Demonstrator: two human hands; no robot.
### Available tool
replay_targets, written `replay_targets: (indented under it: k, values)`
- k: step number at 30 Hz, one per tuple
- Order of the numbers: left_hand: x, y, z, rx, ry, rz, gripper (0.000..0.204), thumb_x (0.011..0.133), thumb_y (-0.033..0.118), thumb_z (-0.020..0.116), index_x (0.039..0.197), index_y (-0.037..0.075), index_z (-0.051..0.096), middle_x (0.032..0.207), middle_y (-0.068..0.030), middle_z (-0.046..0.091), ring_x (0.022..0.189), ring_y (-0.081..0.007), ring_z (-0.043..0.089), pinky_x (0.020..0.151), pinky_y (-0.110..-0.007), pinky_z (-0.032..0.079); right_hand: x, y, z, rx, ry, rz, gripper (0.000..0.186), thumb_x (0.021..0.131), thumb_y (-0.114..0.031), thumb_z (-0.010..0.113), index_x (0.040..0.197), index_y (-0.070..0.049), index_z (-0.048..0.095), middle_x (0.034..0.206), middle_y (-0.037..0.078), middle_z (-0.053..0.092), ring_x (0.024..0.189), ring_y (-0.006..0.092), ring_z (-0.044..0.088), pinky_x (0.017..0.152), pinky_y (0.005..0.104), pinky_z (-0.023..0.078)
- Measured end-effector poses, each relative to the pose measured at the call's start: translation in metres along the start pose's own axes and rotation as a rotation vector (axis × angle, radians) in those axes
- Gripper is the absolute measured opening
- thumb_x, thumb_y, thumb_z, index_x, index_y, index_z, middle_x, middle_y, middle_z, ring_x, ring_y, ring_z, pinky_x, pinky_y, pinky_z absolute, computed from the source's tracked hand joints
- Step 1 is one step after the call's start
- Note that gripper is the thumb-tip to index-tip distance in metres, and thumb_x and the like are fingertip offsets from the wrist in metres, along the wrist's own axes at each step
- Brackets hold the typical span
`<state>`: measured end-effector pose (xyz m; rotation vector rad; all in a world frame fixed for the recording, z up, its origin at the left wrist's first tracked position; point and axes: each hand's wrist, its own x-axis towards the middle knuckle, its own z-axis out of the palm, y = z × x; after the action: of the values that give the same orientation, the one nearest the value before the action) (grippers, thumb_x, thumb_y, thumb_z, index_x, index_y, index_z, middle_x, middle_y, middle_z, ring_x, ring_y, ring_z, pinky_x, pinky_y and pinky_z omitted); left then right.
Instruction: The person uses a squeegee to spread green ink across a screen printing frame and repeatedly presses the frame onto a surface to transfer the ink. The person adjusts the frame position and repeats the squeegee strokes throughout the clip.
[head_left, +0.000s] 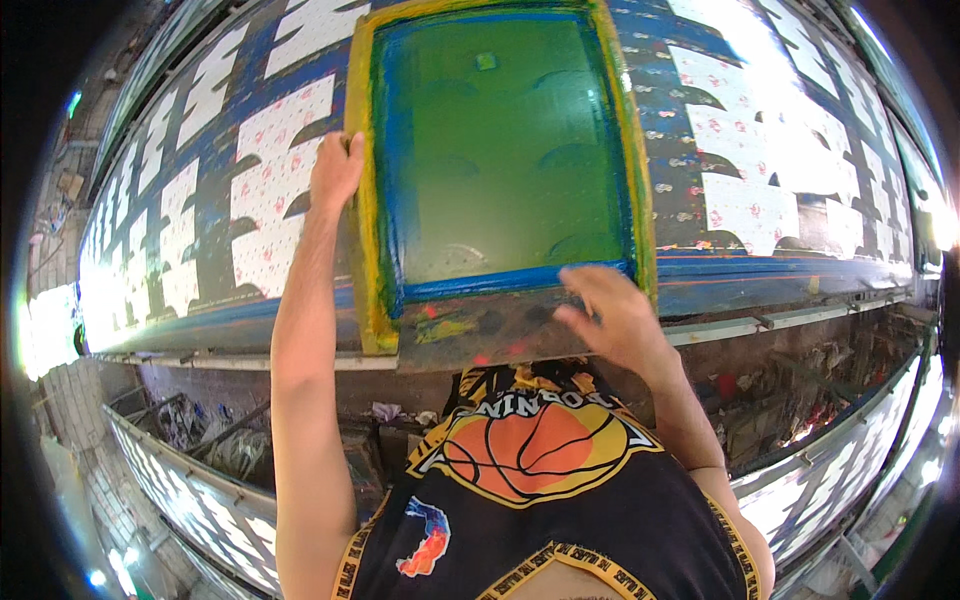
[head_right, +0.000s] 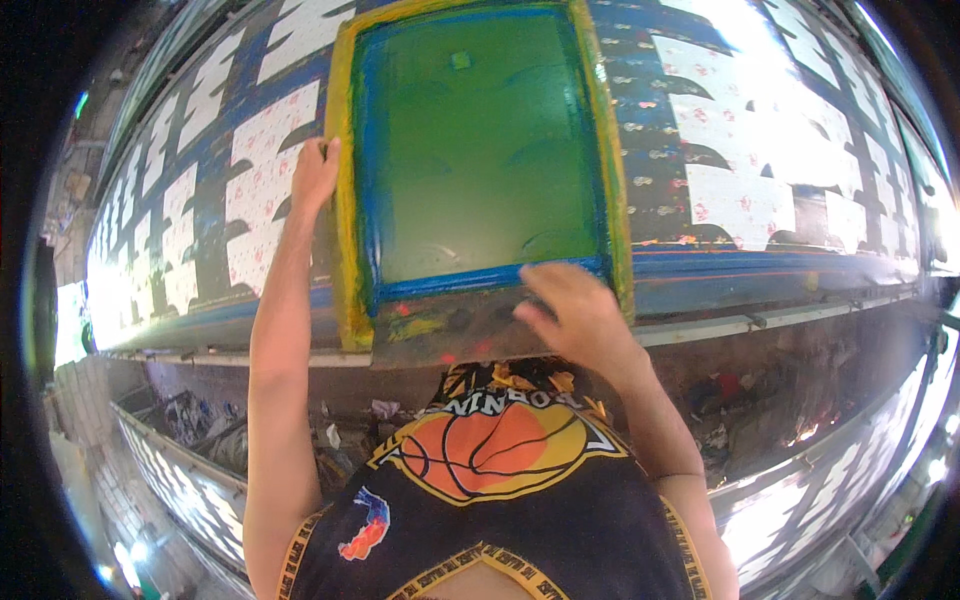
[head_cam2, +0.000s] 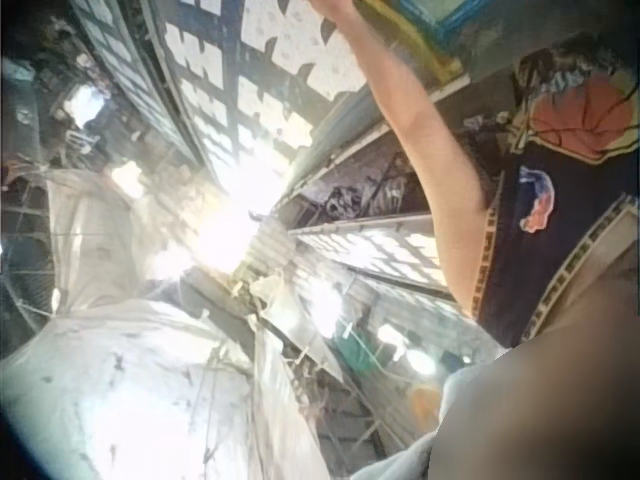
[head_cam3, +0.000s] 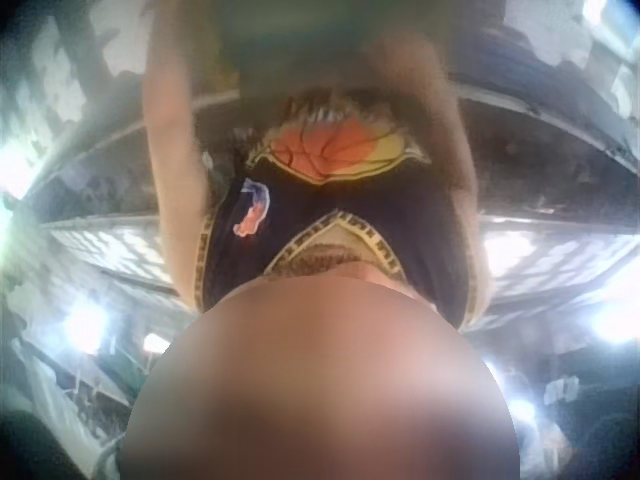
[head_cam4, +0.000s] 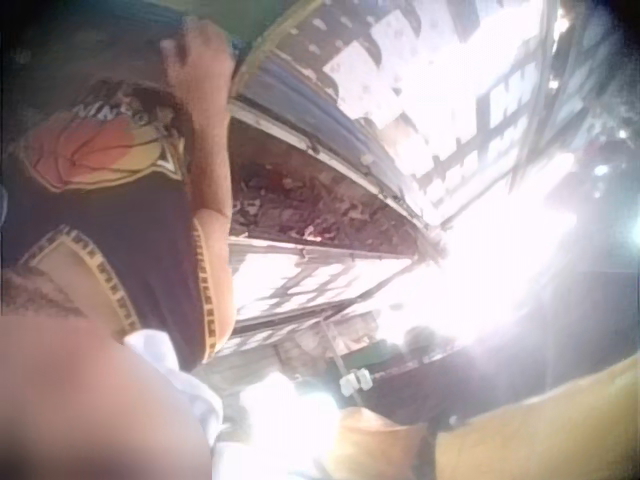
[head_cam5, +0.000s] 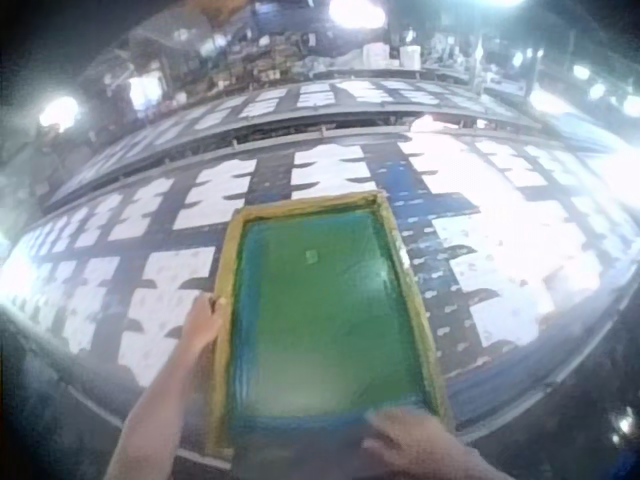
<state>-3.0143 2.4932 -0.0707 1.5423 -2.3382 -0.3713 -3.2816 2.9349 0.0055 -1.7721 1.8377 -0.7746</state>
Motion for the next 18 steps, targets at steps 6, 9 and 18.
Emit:
replay_targets:
  k: [6,9,18]
  values:
    - [0.008,-0.01,0.003,-0.071,-0.021,-0.008,0.048,0.112,0.044,0.044,0.124,0.0,0.062,0.124,-0.0299,0.069,0.119,-0.048,0.065,0.103,-0.058,0.05,0.005,-0.048,0.035,-0.151,-0.291,-0.42,0.044,0.084,-0.019,0.08,0.125,-0.004,0.071,0.122,0.012,0.072,0.119,0.0326,0.068,0.109,0.0431,0.053]
    - [0.011,-0.015,0.007,-0.1,-0.022,0.013,0.047,0.113,0.041,0.041,0.126,0.0,0.06,0.125,-0.0304,0.069,0.12,-0.049,0.064,0.105,-0.058,0.05,0.005,-0.056,0.039,-0.193,-0.29,-0.401,0.052,0.08,-0.01,0.076,0.131,-0.005,0.067,0.123,0.012,0.071,0.117,0.0302,0.068,0.108,0.0421,0.054]
    - [0.008,-0.016,0.013,-0.075,-0.021,-0.001,0.043,0.113,0.041,0.036,0.129,0.006,0.056,0.129,-0.0289,0.066,0.12,-0.0488,0.066,0.103,-0.058,0.054,0.01,-0.064,0.046,-0.373,-0.292,-0.27,0.052,0.082,-0.001,0.067,0.134,-0.003,0.066,0.134,0.015,0.07,0.126,0.0327,0.068,0.107,0.0466,0.055]
